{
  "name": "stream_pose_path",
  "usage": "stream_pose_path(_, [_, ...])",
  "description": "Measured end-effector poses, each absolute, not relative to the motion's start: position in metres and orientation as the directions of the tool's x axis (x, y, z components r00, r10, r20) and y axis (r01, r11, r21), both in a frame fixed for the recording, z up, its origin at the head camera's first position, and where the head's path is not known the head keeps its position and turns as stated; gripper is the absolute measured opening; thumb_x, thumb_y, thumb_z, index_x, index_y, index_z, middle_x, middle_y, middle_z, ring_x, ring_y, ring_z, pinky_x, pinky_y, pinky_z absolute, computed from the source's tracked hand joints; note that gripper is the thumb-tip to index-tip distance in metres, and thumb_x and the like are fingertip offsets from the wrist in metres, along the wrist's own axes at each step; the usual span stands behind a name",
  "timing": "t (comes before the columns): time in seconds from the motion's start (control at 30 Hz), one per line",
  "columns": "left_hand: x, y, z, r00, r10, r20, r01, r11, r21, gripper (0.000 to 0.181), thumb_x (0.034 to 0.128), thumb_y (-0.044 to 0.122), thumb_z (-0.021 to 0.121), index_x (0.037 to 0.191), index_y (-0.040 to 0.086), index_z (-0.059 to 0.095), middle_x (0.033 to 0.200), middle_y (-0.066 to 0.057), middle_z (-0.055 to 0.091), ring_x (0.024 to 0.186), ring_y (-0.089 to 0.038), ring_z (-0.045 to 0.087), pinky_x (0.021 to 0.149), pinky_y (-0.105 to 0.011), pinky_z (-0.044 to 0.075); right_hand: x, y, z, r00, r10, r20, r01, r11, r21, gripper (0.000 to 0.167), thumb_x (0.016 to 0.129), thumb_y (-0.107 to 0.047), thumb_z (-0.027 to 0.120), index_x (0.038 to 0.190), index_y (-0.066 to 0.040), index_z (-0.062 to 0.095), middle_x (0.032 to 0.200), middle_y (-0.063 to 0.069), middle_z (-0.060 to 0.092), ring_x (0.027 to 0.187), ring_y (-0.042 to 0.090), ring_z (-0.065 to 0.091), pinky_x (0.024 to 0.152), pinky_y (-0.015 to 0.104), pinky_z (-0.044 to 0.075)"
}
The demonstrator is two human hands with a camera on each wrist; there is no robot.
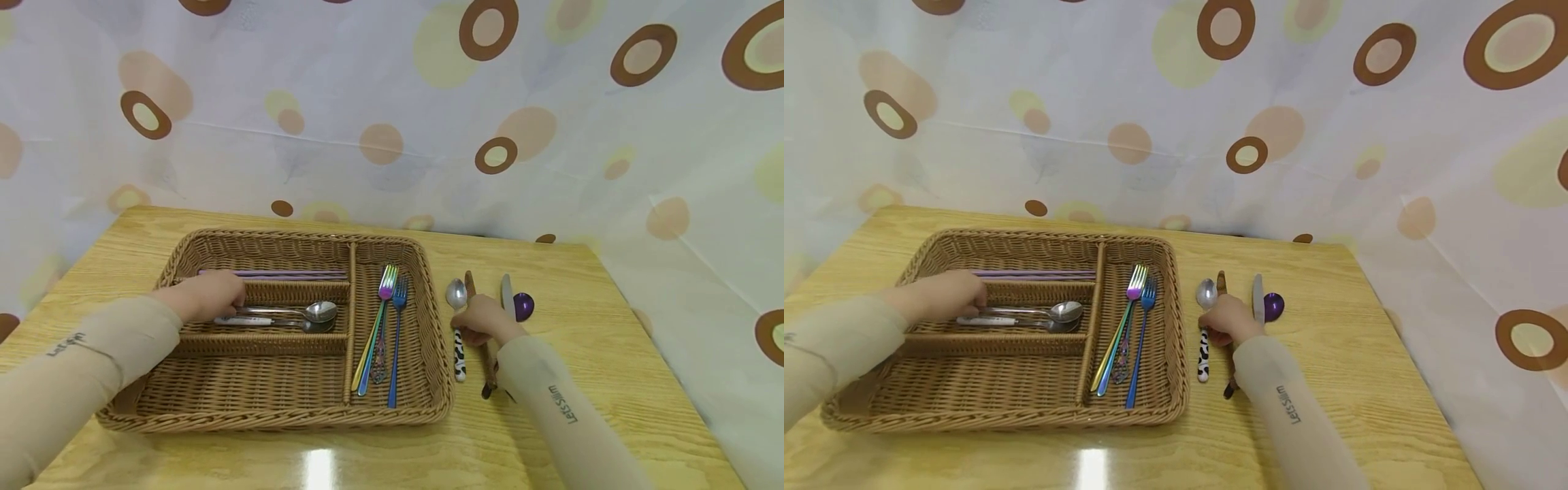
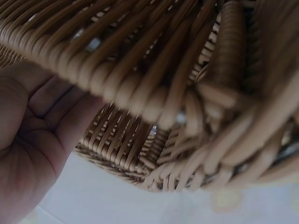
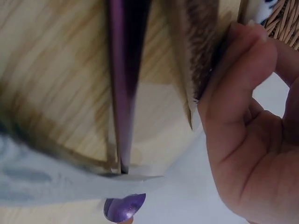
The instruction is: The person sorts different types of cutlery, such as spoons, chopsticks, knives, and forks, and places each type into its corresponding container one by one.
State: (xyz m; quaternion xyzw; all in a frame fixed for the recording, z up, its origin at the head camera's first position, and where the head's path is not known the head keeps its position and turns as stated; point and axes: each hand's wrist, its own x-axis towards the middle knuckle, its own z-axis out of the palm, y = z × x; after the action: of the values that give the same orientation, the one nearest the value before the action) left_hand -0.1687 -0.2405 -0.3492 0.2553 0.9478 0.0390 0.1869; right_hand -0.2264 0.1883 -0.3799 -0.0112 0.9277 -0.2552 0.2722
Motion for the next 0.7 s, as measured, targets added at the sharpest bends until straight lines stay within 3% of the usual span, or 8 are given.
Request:
stream_pose_path(0.3, [-0.1613, -0.2303, -0.3428, -0.817, 0.425, -0.390, 0.412, 0.903, 0.121, 0.030, 0.0859, 0.003, 0.063, 0.059, 0.012, 0.055, 0.052, 0.006, 0.042, 0.050, -0.007, 0.030, 0.050, -0.022, 0.029, -0.2273, 0.1898, -0.3818, -0.851, -0.156, -0.502, 0.175, 0.817, -0.550, 0.021, 0.085, -0.013, 0.058, 0.076, 0.005, 0.064, 0.051, 0.000, 0.057, 0.044, 0.007, 0.056, 0.050, 0.024, 0.052])
stream_pose_path(0.7, [-0.1603, -0.2306, -0.3448, -0.826, 0.423, -0.373, 0.422, 0.902, 0.089, 0.026, 0.0844, -0.003, 0.059, 0.063, 0.011, 0.056, 0.055, 0.002, 0.048, 0.052, -0.009, 0.034, 0.051, -0.024, 0.029, -0.2293, 0.1933, -0.3783, -0.820, -0.184, -0.542, 0.211, 0.782, -0.586, 0.020, 0.088, -0.012, 0.056, 0.072, -0.001, 0.062, 0.052, -0.002, 0.057, 0.045, 0.005, 0.054, 0.049, 0.020, 0.050])
